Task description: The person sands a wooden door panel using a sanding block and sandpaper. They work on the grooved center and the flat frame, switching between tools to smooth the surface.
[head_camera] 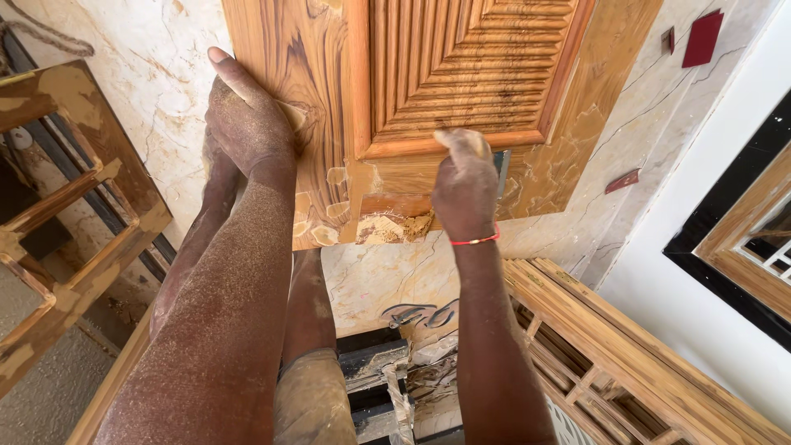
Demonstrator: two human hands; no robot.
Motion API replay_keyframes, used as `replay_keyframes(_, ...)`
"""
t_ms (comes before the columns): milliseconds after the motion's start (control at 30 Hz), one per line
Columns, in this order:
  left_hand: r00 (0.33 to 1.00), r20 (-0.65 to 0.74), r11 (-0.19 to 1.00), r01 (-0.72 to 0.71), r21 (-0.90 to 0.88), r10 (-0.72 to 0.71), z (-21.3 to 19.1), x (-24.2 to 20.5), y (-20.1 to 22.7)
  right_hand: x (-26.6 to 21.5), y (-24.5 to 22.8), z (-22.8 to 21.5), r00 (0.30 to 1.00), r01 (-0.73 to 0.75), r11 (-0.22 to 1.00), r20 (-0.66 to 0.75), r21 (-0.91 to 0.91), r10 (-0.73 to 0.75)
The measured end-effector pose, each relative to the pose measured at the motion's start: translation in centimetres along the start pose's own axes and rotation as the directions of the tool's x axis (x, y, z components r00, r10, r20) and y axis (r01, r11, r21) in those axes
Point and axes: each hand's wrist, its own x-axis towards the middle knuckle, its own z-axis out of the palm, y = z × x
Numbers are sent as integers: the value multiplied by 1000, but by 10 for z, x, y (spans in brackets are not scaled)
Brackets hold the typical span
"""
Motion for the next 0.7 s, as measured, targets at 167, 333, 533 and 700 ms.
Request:
replay_keyframes(167,1000,18,1000,-15,18,15,-2,-1,0,5,-21,3,996,34,997,79,-72,-28)
replay_keyframes(333,1000,12,1000,-9,-17,9,-2,-1,1,11,-40,8,995,29,973,103,-230,-5)
replay_keyframes(533,1000,22,1000,-20,6,20,-2,0,0,7,-43,11,997,-28,996,65,-82,33)
replay_keyframes(700,999,-22,998,-22,56,23,-2,0,-7,13,-24,4,987,-152,950,-12,273,162)
